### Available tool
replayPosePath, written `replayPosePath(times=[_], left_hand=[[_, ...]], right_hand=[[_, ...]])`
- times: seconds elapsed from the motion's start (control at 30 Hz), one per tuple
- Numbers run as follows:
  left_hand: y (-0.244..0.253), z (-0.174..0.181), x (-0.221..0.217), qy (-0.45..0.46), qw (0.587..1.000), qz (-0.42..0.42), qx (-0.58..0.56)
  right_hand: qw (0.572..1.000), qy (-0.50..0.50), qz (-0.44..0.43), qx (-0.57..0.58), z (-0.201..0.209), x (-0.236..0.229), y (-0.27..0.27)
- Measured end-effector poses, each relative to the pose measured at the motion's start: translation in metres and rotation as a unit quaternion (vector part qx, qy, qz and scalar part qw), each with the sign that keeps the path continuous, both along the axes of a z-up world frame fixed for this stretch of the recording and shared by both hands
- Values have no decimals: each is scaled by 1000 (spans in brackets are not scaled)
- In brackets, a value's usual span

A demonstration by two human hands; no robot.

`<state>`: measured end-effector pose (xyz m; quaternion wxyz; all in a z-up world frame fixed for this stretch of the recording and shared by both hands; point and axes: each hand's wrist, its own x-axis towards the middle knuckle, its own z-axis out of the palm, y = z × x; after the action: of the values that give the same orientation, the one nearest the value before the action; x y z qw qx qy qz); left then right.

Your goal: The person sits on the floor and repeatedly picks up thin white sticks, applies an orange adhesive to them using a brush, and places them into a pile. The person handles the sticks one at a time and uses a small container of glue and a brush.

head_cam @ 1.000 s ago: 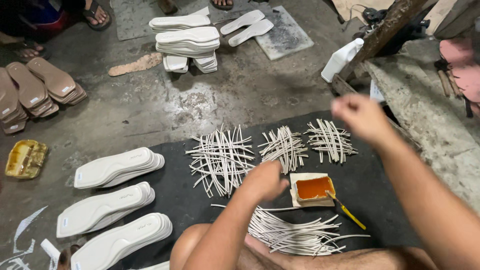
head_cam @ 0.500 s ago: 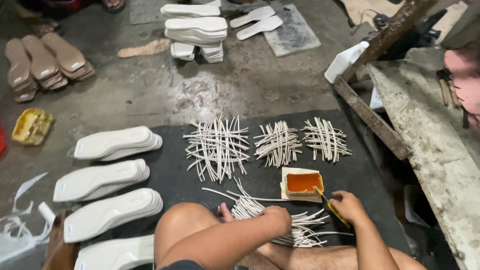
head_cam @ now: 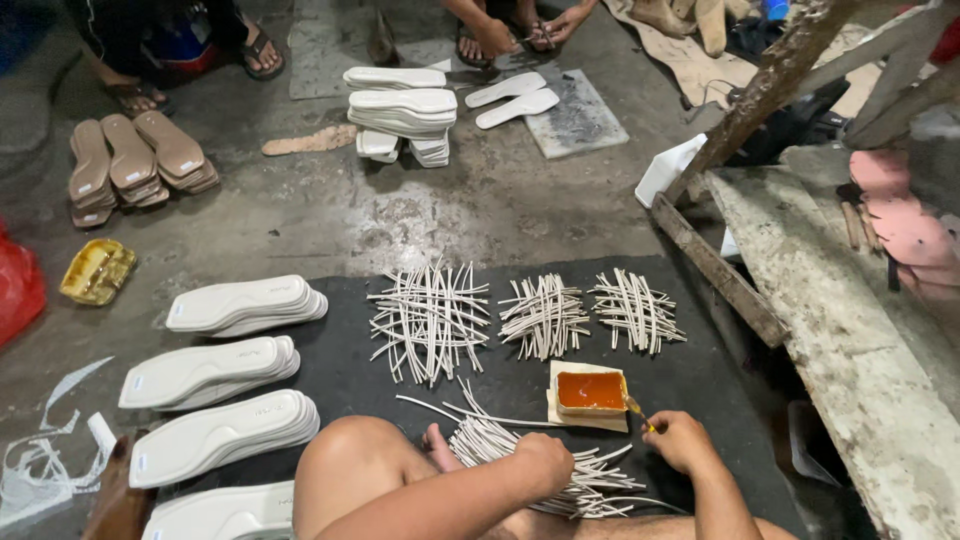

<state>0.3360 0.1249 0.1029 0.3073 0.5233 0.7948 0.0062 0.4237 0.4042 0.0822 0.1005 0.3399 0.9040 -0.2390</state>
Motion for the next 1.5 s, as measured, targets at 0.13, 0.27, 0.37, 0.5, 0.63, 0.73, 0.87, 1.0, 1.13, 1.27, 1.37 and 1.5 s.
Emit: replayPosePath(times=[0.13,0.27,0.37,0.5,0.63,0.73,0.87,1.0,1.13,1.27,1.37,1.5], left_hand=[[-14,26,-14,20,1000,-17,8],[-36,49,-14,-10,1000,4,18],[-56,60,-13,-61,994,42,76],[-62,65,-35,-125,975,85,165],[-65,70,-70,-180,952,137,208],[-70,77,-82,-211,941,159,212],[-73,86,-86,-214,935,178,221],[-72,90,-83,-220,934,195,203],[-70,89,-80,-214,942,200,161],[-71,77,-82,-158,971,166,74],[-72,71,-85,-126,974,186,-10],[-70,74,-80,45,949,225,215]], right_hand=[[997,77,2,-31,21,-6,-9],[968,174,1,-181,39,-13,-33],[901,231,51,-363,51,-16,-67],[899,141,120,-398,69,-14,-121],[910,122,144,-371,87,-20,-155],[914,132,113,-366,97,-20,-161],[915,147,76,-368,102,-21,-157],[915,182,86,-350,103,-21,-153],[955,127,95,-251,104,-19,-149],[937,153,99,-298,107,-17,-129],[939,146,30,-309,110,-16,-116],[881,310,5,-356,110,-14,-116]])
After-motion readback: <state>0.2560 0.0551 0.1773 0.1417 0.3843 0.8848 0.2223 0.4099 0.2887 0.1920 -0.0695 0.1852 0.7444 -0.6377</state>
